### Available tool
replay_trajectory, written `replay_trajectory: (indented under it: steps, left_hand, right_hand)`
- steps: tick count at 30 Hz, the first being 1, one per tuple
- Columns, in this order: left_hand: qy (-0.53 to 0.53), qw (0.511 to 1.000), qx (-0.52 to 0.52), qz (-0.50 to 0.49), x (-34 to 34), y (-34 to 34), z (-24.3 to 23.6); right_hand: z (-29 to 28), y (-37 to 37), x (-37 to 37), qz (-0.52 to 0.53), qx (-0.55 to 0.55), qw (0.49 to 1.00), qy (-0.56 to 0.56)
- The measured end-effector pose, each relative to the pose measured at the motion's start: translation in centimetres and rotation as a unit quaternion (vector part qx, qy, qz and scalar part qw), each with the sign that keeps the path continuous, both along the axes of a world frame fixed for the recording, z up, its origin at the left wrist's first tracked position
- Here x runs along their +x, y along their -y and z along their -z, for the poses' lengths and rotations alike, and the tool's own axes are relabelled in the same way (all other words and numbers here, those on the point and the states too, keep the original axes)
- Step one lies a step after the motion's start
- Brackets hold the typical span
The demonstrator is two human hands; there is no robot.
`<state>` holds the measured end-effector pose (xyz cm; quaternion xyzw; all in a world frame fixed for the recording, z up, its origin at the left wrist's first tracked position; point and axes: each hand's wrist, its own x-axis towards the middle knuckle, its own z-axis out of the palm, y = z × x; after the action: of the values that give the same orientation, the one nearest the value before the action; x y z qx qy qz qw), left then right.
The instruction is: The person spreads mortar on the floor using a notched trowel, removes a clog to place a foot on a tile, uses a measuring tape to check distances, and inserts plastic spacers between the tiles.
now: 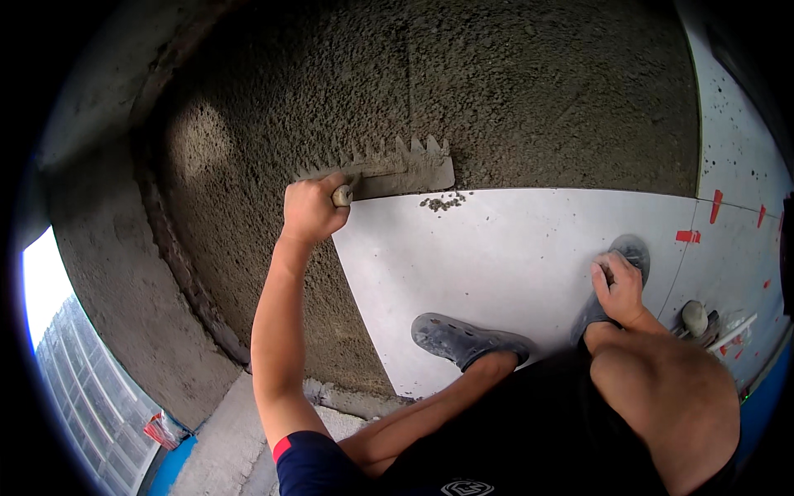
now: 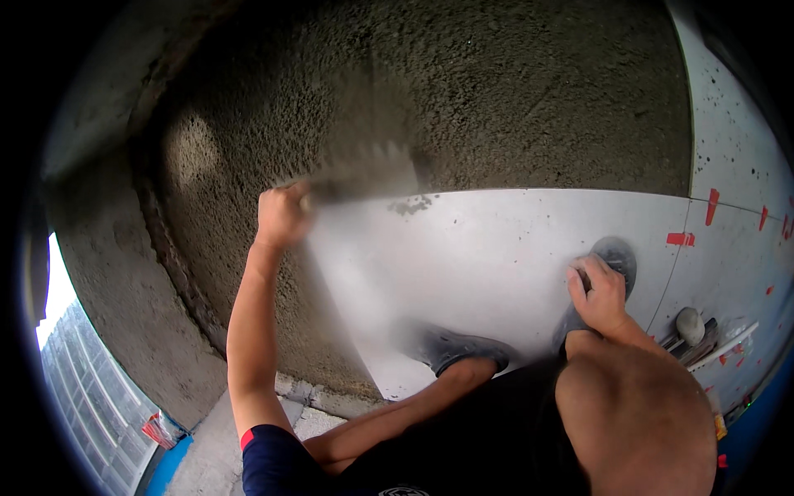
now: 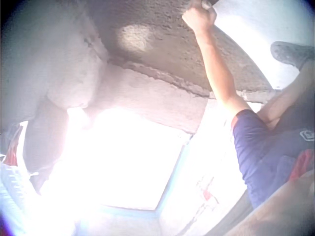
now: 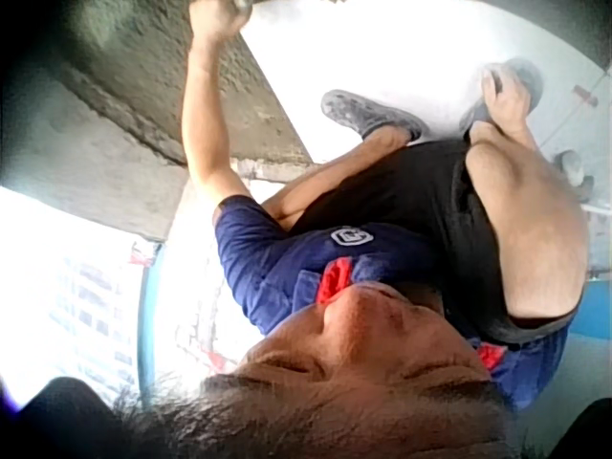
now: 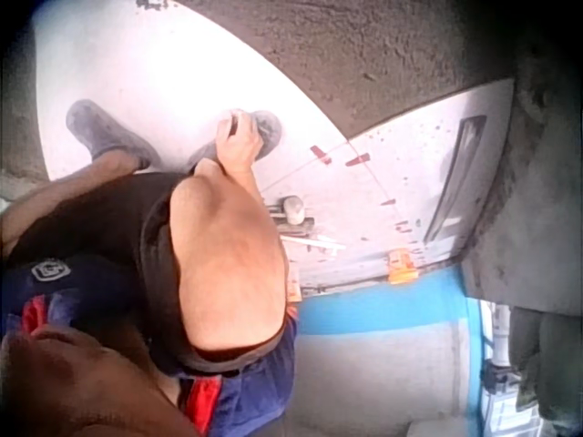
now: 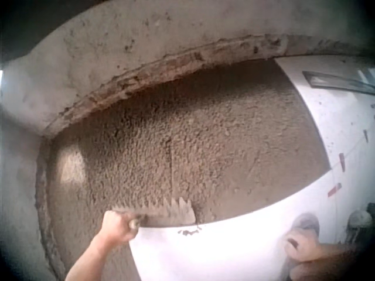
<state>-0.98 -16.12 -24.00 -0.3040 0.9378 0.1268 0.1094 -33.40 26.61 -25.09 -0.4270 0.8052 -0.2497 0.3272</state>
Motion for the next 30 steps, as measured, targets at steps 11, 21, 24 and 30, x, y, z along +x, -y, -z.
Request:
replay_trajectory:
  steps: [11,21,24,30]
  left_hand:
    - [-0.014,1.000,-0.006,0.023,0.1,-0.1,0.7]
    - [-0.044,0.999,0.005,0.005,-2.3,-2.9,1.8]
    - [-0.028,1.000,0.004,-0.007,-3.3,-4.0,2.0]
    - [-0.031,0.999,0.019,-0.011,-4.7,-5.7,2.0]
  right_hand:
    - [-0.1,0.1,0.0,0.002,-0.006,1.000,-0.001]
    - [-0.1,0.2,0.0,-0.004,-0.005,1.000,-0.003]
    - [0.1,0.2,0.0,-0.014,0.001,1.000,-0.001]
    - [-0.3,0.4,-0.3,-0.019,0.000,1.000,0.005]
